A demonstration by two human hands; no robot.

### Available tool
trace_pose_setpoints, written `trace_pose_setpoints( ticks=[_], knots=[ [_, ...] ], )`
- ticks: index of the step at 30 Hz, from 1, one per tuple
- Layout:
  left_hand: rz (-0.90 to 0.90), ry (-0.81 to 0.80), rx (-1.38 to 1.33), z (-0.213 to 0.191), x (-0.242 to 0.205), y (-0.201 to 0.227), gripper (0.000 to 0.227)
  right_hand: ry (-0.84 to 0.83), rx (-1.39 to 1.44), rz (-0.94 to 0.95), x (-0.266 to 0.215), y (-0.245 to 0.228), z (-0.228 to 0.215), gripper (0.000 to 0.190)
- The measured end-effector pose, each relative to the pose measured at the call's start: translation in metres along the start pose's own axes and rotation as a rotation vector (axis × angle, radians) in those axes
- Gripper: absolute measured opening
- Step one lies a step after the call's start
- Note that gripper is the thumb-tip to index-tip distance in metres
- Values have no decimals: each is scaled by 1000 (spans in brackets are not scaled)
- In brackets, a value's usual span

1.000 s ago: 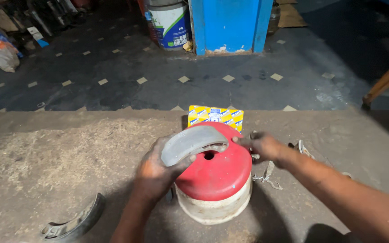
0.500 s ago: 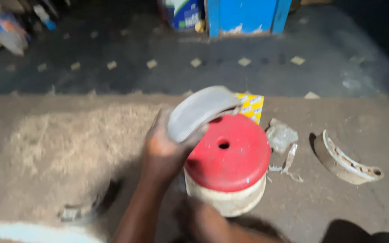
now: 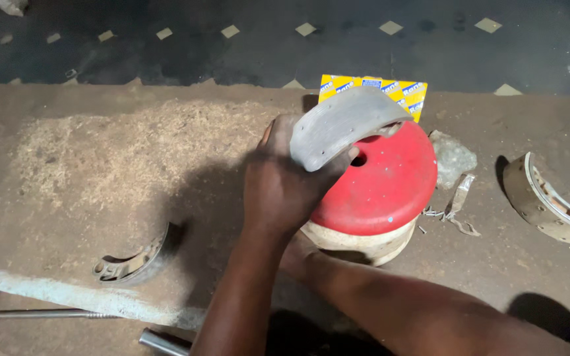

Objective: The person rubs sandpaper against the friction surface of brake shoe components by hand while holding them over a red and white bucket.

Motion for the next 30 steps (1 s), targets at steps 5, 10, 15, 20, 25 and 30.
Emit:
trace_pose_setpoints(
  ticks=[5,10,15,20,25,30],
  knots=[
    [-135,-7,110,10,-7,-14,57,-87,-69,10,-101,-4,-2,19],
    [-113,71,124,31,-11,-22,62,98,-89,-88,-157,-62,-117,15],
    [87,98,162,43,-28,-15,66,872,-400,-304,-183,-131,-330,10],
    [10,120,146,49,-29,-15,67,708,-636,-359,-117,-168,-348,27],
    [12,166,211,58,-38,-31,56,695,-677,-385,-114,-155,-310,46],
    [-52,130,198,55,-25,-29,56,540,-701,-299,-117,-144,-327,81]
  ],
)
Point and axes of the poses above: each hand's wrist, its own x-axis towards the middle knuckle, its own z-axis out of the palm, y = z × x, the point moved 4 cm from there along x, towards the middle knuckle, and after that the axes turned 13 degrees about -x, right-handed, at the moved point
